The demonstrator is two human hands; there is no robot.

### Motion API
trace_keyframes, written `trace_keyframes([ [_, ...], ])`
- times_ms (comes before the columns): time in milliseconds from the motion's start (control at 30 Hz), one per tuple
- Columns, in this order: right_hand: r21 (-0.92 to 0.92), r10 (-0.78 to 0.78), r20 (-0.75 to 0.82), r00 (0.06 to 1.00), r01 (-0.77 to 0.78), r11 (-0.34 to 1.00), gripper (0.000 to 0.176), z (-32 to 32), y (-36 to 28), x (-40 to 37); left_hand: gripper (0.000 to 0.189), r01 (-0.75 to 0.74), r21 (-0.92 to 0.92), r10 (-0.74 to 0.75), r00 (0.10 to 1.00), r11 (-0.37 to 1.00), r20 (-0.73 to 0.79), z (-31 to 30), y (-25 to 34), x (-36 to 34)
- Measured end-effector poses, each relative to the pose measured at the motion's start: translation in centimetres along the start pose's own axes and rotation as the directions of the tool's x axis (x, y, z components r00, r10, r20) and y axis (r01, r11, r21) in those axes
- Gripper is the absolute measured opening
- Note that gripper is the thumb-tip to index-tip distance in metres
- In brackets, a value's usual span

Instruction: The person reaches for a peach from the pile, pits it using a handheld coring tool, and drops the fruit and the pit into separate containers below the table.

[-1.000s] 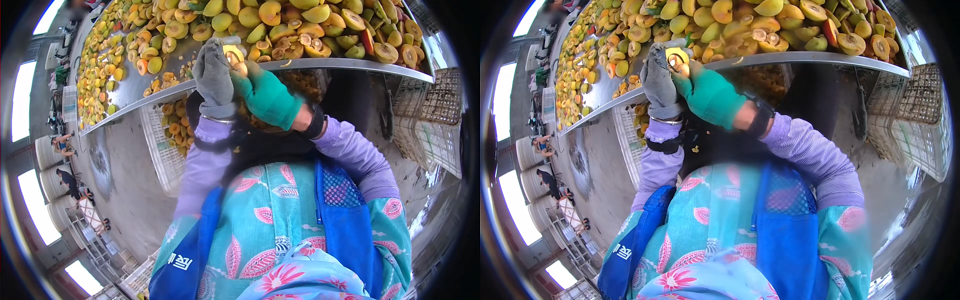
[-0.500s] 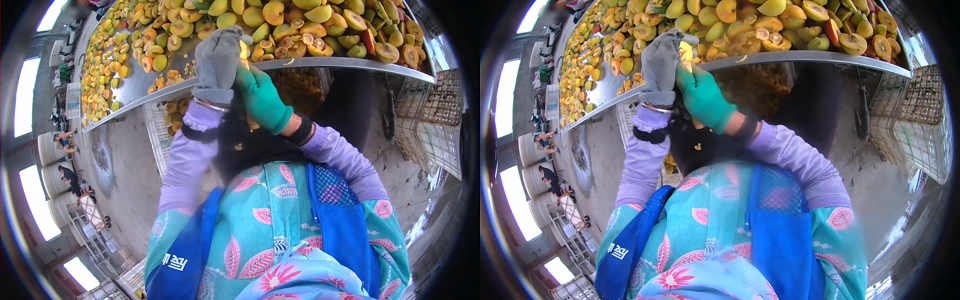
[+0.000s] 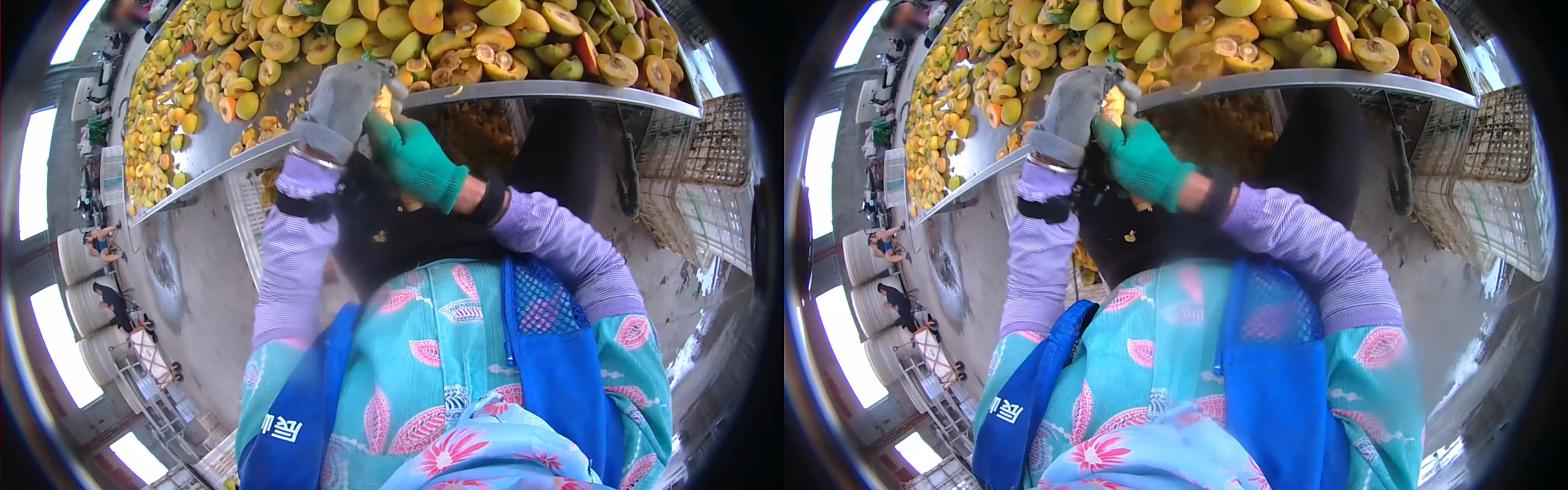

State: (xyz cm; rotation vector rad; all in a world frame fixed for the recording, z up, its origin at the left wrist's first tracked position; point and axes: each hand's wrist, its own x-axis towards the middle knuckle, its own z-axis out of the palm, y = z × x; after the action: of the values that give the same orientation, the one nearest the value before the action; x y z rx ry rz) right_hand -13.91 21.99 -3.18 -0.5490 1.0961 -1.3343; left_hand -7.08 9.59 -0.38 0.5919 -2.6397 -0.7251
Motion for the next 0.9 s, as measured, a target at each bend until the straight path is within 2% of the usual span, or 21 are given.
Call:
trace_keyframes([
  [33,0.088,0.071,0.017,0.997,-0.072,0.993,0.039,0.3,-0.4,0.0,0.026,0.152,-0.144,-0.145,0.988,0.978,0.059,-0.3,0.3,0.2],
  [67,0.145,0.023,0.009,1.0,-0.024,0.989,0.039,0.5,-0.5,0.5,0.026,0.302,-0.271,-0.274,0.952,0.914,0.138,-0.6,0.5,0.5],
  [100,0.206,-0.023,0.002,1.0,0.022,0.978,0.039,0.6,-0.3,1.1,0.026,0.168,-0.18,-0.167,0.986,0.969,0.018,-0.3,0.1,0.8],
  [167,0.283,0.027,0.03,0.999,-0.034,0.959,0.04,0.6,-0.7,1.4,0.027,0.192,-0.38,-0.3,0.921,0.905,-0.248,1.1,0.0,0.4],
  [200,0.206,-0.016,0.03,0.999,0.009,0.979,0.04,0.4,-0.6,1.6,0.027,0.174,-0.48,-0.373,0.856,0.86,-0.358,1.8,0.5,0.5],
  [233,0.122,-0.051,0.033,0.998,0.047,0.991,0.04,0.0,-0.4,1.8,0.03,0.223,-0.784,-0.618,0.747,0.58,-0.245,1.9,2.2,0.7],
  [267,0.034,-0.076,0.042,0.996,0.074,0.997,0.041,-0.4,-0.1,1.7,0.031,0.191,-0.796,-0.6,0.76,0.574,-0.25,2.5,1.8,0.2],
  [333,-0.137,0.017,0.06,0.998,-0.009,0.99,0.04,-1.2,-1.7,0.9,0.032,0.114,-0.811,-0.557,0.781,0.573,-0.283,3.2,0.5,-0.6],
  [367,-0.221,0.053,0.064,0.997,-0.038,0.975,0.04,-1.4,-2.5,0.8,0.033,0.149,-0.837,-0.606,0.757,0.526,-0.246,3.2,0.3,-0.6],
  [467,0.086,0.061,0.132,0.989,-0.073,0.994,0.041,-1.0,-1.9,0.6,0.033,0.141,-0.872,-0.626,0.75,0.468,-0.214,3.2,0.8,-0.5],
  [600,-0.17,0.065,0.2,0.978,-0.031,0.985,0.039,-3.0,-1.9,1.4,0.022,0.116,-0.726,-0.357,0.915,0.678,-0.187,2.0,0.6,-1.9],
  [633,-0.13,0.082,0.305,0.949,-0.044,0.99,0.039,-3.9,-2.1,1.8,0.02,0.055,-0.403,-0.144,0.97,0.914,-0.196,0.9,0.4,-2.5],
  [667,-0.095,0.09,0.41,0.908,-0.055,0.994,0.039,-4.5,-2.4,2.3,0.02,0.066,-0.361,-0.151,0.966,0.93,-0.211,0.7,0.9,-2.7],
  [733,-0.225,0.08,0.369,0.926,0.005,0.974,0.04,-4.2,-3.4,1.0,0.027,0.099,-0.275,-0.171,0.953,0.956,-0.251,0.1,2.6,-3.0],
  [767,-0.291,0.074,0.351,0.933,0.033,0.956,0.041,-4.0,-3.7,0.7,0.019,0.019,-0.319,-0.123,0.943,0.948,-0.31,0.9,1.4,-3.0],
  [800,-0.337,-0.086,0.317,0.945,0.197,0.921,0.042,-4.0,-2.5,1.3,0.014,0.033,-0.289,-0.134,0.932,0.957,-0.337,1.2,0.9,-2.8],
  [867,-0.435,-0.389,0.263,0.883,0.468,0.769,0.043,-3.8,1.6,2.8,0.009,0.078,-0.24,-0.167,0.911,0.968,-0.378,2.2,0.7,-2.8],
  [900,-0.294,-0.299,0.199,0.933,0.347,0.891,0.043,-2.6,1.5,1.9,0.023,0.07,-0.647,-0.382,0.853,0.759,-0.355,2.9,1.2,-2.5],
])
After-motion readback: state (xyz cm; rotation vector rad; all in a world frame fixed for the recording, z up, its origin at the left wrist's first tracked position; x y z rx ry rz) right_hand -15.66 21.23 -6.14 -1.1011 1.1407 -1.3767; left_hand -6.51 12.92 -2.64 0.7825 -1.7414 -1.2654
